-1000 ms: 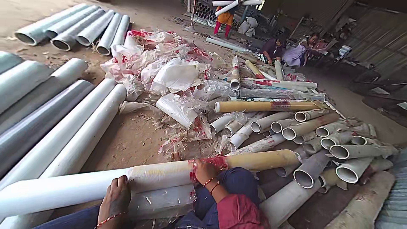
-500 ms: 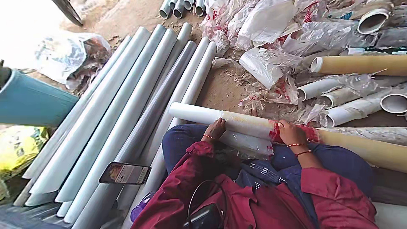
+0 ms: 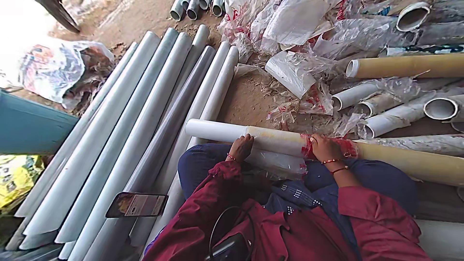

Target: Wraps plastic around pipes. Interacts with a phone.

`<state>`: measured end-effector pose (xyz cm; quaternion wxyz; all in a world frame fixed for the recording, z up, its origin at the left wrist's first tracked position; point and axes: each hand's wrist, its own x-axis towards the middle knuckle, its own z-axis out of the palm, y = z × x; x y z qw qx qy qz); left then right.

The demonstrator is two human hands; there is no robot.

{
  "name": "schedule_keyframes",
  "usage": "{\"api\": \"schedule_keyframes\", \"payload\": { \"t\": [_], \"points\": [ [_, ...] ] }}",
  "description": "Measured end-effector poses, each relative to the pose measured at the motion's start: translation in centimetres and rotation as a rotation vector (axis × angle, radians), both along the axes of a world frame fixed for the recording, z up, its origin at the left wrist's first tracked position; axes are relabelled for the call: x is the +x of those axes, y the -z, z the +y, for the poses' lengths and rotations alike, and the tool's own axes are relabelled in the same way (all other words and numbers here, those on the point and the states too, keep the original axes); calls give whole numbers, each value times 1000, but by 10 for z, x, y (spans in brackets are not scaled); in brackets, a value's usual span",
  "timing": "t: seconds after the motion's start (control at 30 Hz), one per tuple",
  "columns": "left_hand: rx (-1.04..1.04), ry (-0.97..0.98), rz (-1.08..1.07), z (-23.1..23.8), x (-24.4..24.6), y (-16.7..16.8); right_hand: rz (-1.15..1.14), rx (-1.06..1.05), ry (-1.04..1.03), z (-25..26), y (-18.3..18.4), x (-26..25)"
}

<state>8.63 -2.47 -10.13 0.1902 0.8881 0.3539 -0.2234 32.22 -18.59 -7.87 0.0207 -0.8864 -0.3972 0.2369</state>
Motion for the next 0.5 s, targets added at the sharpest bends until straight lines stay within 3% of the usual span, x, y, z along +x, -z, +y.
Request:
{"api": "schedule_keyframes", "payload": {
  "t": [0.13,0.23,0.33,0.4,0.5],
  "points": [
    [-37,154,74,-23,-13,-11,-87,-14,69,3,7,12],
    [78,92,-28,-21,-18,-10,-147,-11,111,13,13,25],
    [225,-15,-270,-16,-13,-11,-165,-19,70,19,28,27],
    [291,44,-473,-7,-1,-4,-166,-15,36,22,31,24],
    [83,130,-382,3,29,7,-179,4,42,23,34,22]
  ]
}}
